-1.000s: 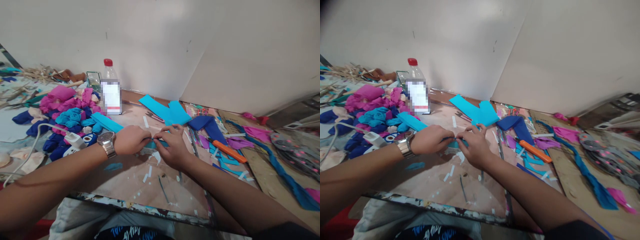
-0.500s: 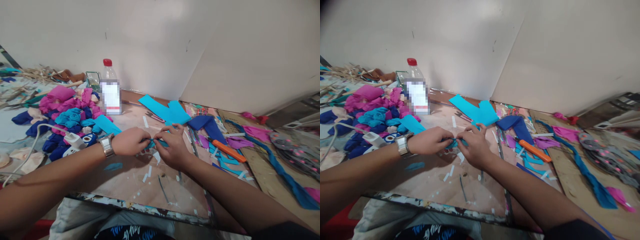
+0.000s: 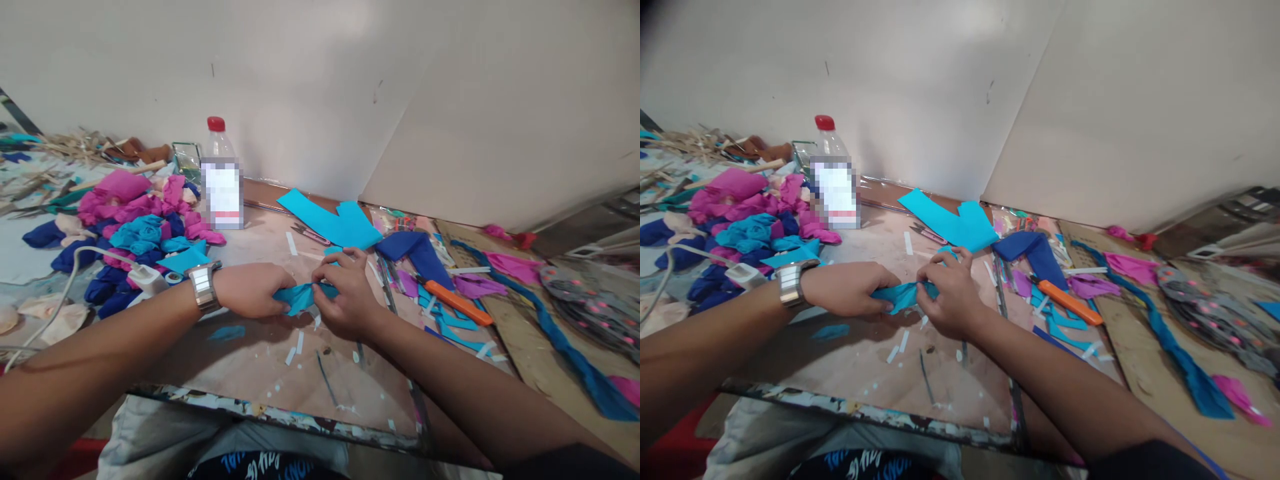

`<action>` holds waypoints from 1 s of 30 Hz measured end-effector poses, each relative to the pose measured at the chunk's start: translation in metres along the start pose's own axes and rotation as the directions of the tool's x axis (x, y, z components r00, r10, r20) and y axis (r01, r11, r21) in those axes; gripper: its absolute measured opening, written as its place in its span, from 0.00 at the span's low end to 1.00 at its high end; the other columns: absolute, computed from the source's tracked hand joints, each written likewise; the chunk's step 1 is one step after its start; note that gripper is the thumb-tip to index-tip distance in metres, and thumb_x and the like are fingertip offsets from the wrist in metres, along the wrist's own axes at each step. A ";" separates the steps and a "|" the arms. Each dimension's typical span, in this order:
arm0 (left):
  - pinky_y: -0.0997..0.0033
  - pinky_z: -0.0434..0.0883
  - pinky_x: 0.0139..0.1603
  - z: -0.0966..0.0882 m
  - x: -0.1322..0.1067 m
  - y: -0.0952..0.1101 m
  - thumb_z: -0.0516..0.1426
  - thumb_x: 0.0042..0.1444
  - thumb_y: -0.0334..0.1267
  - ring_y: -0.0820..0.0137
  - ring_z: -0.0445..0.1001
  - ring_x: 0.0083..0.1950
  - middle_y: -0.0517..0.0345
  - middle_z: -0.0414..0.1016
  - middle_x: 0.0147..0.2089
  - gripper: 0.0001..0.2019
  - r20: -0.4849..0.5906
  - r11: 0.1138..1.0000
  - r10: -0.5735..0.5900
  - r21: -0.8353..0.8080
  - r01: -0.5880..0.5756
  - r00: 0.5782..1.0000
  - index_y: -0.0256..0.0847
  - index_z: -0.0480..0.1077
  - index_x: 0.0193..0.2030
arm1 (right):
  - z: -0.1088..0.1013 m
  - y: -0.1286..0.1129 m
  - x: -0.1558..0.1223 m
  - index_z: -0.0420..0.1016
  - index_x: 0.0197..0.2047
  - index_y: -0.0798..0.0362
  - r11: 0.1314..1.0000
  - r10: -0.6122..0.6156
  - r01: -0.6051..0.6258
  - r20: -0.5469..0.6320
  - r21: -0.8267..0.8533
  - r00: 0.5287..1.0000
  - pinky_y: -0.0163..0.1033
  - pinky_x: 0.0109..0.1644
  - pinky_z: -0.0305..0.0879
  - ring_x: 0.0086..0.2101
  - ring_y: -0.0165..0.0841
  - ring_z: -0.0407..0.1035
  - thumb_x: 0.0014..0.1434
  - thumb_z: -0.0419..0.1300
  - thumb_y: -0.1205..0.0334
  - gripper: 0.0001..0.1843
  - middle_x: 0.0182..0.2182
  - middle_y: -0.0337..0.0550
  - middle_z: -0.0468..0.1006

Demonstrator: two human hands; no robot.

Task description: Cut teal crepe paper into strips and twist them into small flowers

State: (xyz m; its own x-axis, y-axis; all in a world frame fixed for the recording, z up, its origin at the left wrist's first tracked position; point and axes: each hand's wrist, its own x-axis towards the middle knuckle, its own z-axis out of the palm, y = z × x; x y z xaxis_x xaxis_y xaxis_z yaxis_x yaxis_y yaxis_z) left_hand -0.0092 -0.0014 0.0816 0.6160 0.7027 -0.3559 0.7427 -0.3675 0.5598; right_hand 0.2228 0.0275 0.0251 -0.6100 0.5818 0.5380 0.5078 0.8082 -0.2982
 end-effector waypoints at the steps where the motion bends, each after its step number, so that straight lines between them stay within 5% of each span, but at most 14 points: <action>1: 0.67 0.68 0.36 0.001 0.000 -0.001 0.57 0.59 0.35 0.64 0.79 0.37 0.53 0.83 0.39 0.08 -0.083 0.992 -0.033 0.117 0.043 0.996 0.41 0.78 0.42 | 0.001 0.001 0.000 0.73 0.35 0.48 1.000 0.016 -0.016 -0.002 -0.013 1.000 0.57 0.66 0.45 0.46 0.41 0.73 0.61 0.60 0.64 0.02 0.34 0.39 0.82; 3: 0.64 0.67 0.37 0.003 0.002 -0.003 0.57 0.60 0.36 0.58 0.79 0.40 0.48 0.83 0.40 0.08 -0.226 0.944 -0.072 0.298 0.139 0.972 0.40 0.78 0.41 | 0.004 0.005 0.000 0.73 0.35 0.48 0.997 0.051 -0.050 0.022 -0.057 0.998 0.57 0.65 0.46 0.45 0.42 0.73 0.61 0.60 0.64 0.02 0.33 0.40 0.81; 6: 0.63 0.67 0.39 0.005 0.001 -0.003 0.56 0.61 0.38 0.55 0.80 0.43 0.46 0.82 0.41 0.09 -0.252 0.916 -0.095 0.357 0.184 0.963 0.41 0.77 0.44 | 0.007 0.011 0.002 0.76 0.35 0.49 0.980 0.120 -0.102 0.102 -0.168 0.987 0.59 0.63 0.47 0.45 0.44 0.72 0.60 0.61 0.63 0.02 0.32 0.43 0.80; 11: 0.65 0.66 0.39 0.001 -0.012 0.015 0.56 0.64 0.43 0.63 0.76 0.40 0.52 0.81 0.43 0.11 -0.041 0.992 0.021 0.126 -0.015 0.999 0.41 0.74 0.48 | 0.008 0.019 0.005 0.77 0.34 0.50 0.950 0.178 -0.143 0.104 -0.279 0.979 0.61 0.63 0.48 0.44 0.46 0.71 0.60 0.62 0.62 0.03 0.32 0.46 0.81; 15: 0.68 0.66 0.34 -0.010 -0.023 0.024 0.55 0.66 0.48 0.68 0.71 0.32 0.59 0.77 0.36 0.15 0.124 0.973 0.172 -0.178 -0.149 0.977 0.41 0.70 0.52 | 0.008 0.022 0.006 0.77 0.35 0.50 0.946 0.173 -0.140 0.090 -0.293 0.981 0.62 0.62 0.47 0.44 0.47 0.71 0.61 0.62 0.63 0.03 0.32 0.46 0.81; 20: 0.71 0.67 0.32 -0.014 -0.018 0.013 0.53 0.67 0.50 0.69 0.73 0.31 0.58 0.76 0.32 0.14 0.210 0.961 0.115 -0.271 -0.056 0.971 0.42 0.69 0.41 | 0.007 0.018 0.005 0.76 0.35 0.51 0.976 0.111 -0.086 0.120 -0.201 0.987 0.62 0.64 0.46 0.46 0.46 0.72 0.59 0.62 0.64 0.01 0.34 0.45 0.81; 23: 0.70 0.70 0.35 -0.006 -0.005 0.004 0.50 0.68 0.60 0.66 0.78 0.33 0.54 0.79 0.32 0.22 0.269 0.930 0.015 -0.357 0.085 0.963 0.42 0.68 0.37 | 0.004 0.010 0.003 0.74 0.35 0.51 0.996 0.029 -0.014 0.171 -0.089 0.985 0.61 0.66 0.44 0.46 0.44 0.73 0.59 0.62 0.66 0.01 0.34 0.43 0.81; 27: 0.69 0.61 0.32 0.009 0.011 -0.004 0.55 0.62 0.67 0.69 0.69 0.29 0.57 0.75 0.28 0.29 -0.015 0.987 0.009 -0.162 -0.012 1.000 0.38 0.72 0.34 | 0.001 0.003 0.002 0.76 0.35 0.51 0.999 -0.038 0.040 0.203 -0.004 0.979 0.60 0.67 0.42 0.46 0.42 0.75 0.61 0.62 0.65 0.01 0.33 0.41 0.81; 30: 0.68 0.54 0.29 0.017 0.018 -0.010 0.60 0.61 0.55 0.71 0.64 0.27 0.59 0.71 0.26 0.19 -0.146 1.000 0.002 -0.025 -0.006 0.989 0.38 0.74 0.35 | 0.001 0.002 0.001 0.76 0.35 0.50 0.998 -0.055 0.049 0.196 0.035 0.979 0.60 0.66 0.43 0.45 0.42 0.75 0.61 0.63 0.65 0.02 0.33 0.40 0.82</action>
State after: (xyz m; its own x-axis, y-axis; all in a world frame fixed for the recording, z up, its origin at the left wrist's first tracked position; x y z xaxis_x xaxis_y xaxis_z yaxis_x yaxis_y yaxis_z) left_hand -0.0012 0.0049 0.0567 0.5727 0.7832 -0.2420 0.7325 -0.3564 0.5801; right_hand 0.2226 0.0300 0.0246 -0.7445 0.5429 0.3886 0.4555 0.8386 -0.2990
